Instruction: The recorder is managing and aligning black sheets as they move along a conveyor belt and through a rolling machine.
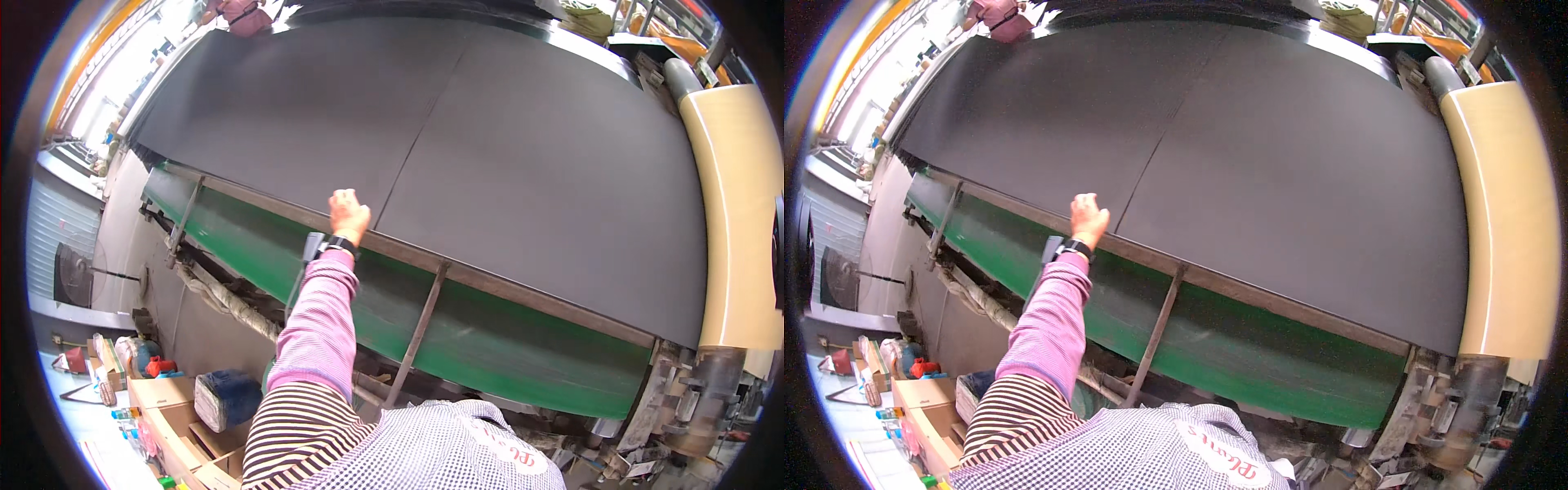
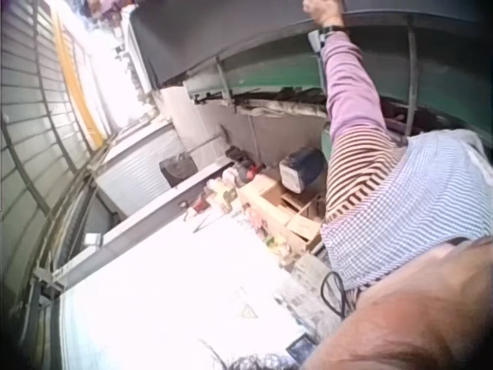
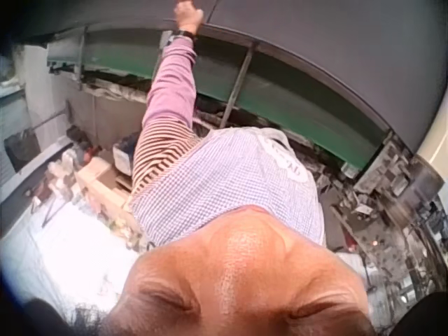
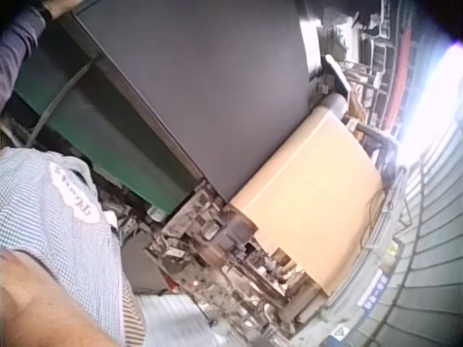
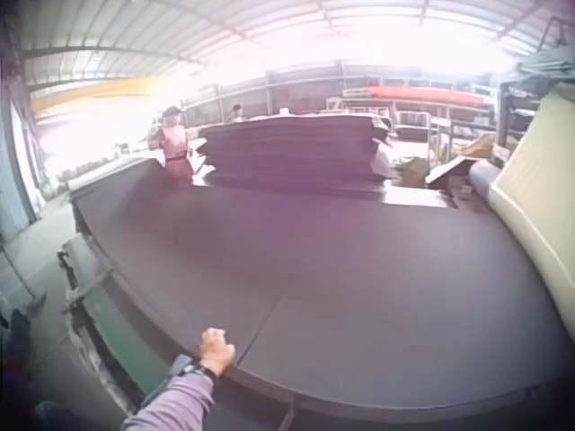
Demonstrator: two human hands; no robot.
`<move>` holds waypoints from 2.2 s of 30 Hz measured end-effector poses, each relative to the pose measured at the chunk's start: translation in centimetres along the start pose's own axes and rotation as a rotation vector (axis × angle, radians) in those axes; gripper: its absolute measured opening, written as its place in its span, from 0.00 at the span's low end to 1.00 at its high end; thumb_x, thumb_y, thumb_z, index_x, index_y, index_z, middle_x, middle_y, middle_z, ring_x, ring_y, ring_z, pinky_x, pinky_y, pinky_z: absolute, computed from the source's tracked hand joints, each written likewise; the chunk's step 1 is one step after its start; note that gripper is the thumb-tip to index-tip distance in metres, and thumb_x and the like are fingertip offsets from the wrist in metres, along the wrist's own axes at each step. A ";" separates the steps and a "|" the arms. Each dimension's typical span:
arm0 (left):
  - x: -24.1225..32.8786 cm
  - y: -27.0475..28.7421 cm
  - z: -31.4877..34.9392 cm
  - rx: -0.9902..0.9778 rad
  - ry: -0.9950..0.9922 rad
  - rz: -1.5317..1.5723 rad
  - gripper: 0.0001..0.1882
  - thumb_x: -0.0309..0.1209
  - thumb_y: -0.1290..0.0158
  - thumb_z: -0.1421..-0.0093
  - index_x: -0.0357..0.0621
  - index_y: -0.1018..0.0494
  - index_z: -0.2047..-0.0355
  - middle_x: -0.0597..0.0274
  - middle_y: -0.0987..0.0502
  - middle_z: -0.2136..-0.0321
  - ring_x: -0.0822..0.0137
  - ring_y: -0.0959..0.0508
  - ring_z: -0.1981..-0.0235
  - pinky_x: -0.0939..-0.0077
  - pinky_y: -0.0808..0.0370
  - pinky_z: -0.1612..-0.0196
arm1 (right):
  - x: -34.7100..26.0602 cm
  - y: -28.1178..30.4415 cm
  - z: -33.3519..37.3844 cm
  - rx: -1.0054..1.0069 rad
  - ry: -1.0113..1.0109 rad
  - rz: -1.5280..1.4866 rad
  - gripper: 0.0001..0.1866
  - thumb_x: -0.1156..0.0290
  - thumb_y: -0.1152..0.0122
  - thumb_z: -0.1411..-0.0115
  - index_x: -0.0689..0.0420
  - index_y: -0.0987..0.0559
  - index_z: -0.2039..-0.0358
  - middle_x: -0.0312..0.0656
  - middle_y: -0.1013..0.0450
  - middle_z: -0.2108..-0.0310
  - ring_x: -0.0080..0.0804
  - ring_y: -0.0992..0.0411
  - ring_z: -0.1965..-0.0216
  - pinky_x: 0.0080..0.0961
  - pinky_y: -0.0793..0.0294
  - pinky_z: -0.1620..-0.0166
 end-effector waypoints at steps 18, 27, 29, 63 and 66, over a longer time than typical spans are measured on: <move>15.0 -0.9 7.8 -0.374 -0.433 0.129 0.25 0.50 0.46 0.51 0.38 0.27 0.66 0.48 0.28 0.63 0.51 0.30 0.58 0.59 0.30 0.53 | -1.3 0.0 0.4 0.012 -0.020 -0.009 0.18 0.55 0.52 0.50 0.52 0.18 0.72 0.48 0.24 0.69 0.47 0.25 0.65 0.39 0.27 0.62; 5.9 0.8 2.8 0.032 -0.098 -0.003 0.21 0.48 0.53 0.44 0.43 0.24 0.78 0.54 0.24 0.75 0.53 0.24 0.69 0.58 0.27 0.65 | -1.7 6.4 -2.1 0.007 -0.122 -0.025 0.17 0.59 0.54 0.48 0.52 0.18 0.70 0.49 0.24 0.65 0.47 0.26 0.62 0.38 0.27 0.58; 1.6 1.7 1.0 0.097 0.001 -0.070 0.20 0.46 0.53 0.44 0.43 0.23 0.80 0.54 0.24 0.76 0.53 0.23 0.71 0.59 0.26 0.64 | -1.7 7.4 -2.0 0.012 -0.142 -0.033 0.17 0.60 0.55 0.48 0.53 0.18 0.69 0.50 0.25 0.65 0.47 0.26 0.61 0.38 0.28 0.57; 32.2 -2.6 18.3 -0.477 -0.669 0.244 0.21 0.49 0.46 0.47 0.41 0.21 0.71 0.54 0.24 0.68 0.54 0.26 0.62 0.63 0.30 0.56 | -2.1 -4.7 7.3 0.174 -0.243 -0.515 0.16 0.60 0.51 0.48 0.55 0.19 0.68 0.51 0.24 0.66 0.48 0.25 0.62 0.39 0.28 0.58; 36.4 -2.7 20.0 -0.558 -0.739 0.239 0.23 0.50 0.47 0.46 0.41 0.21 0.69 0.53 0.24 0.66 0.54 0.26 0.60 0.63 0.30 0.56 | -1.9 -4.9 6.9 0.208 -0.298 -0.693 0.17 0.59 0.51 0.47 0.56 0.19 0.67 0.52 0.24 0.66 0.51 0.26 0.62 0.40 0.28 0.60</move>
Point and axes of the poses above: each hand's wrist, its own z-axis away from the middle knuckle, its own y-axis out of the back of the hand, x = y × z, the point moved 3 cm from there along -z, towards the middle knuckle
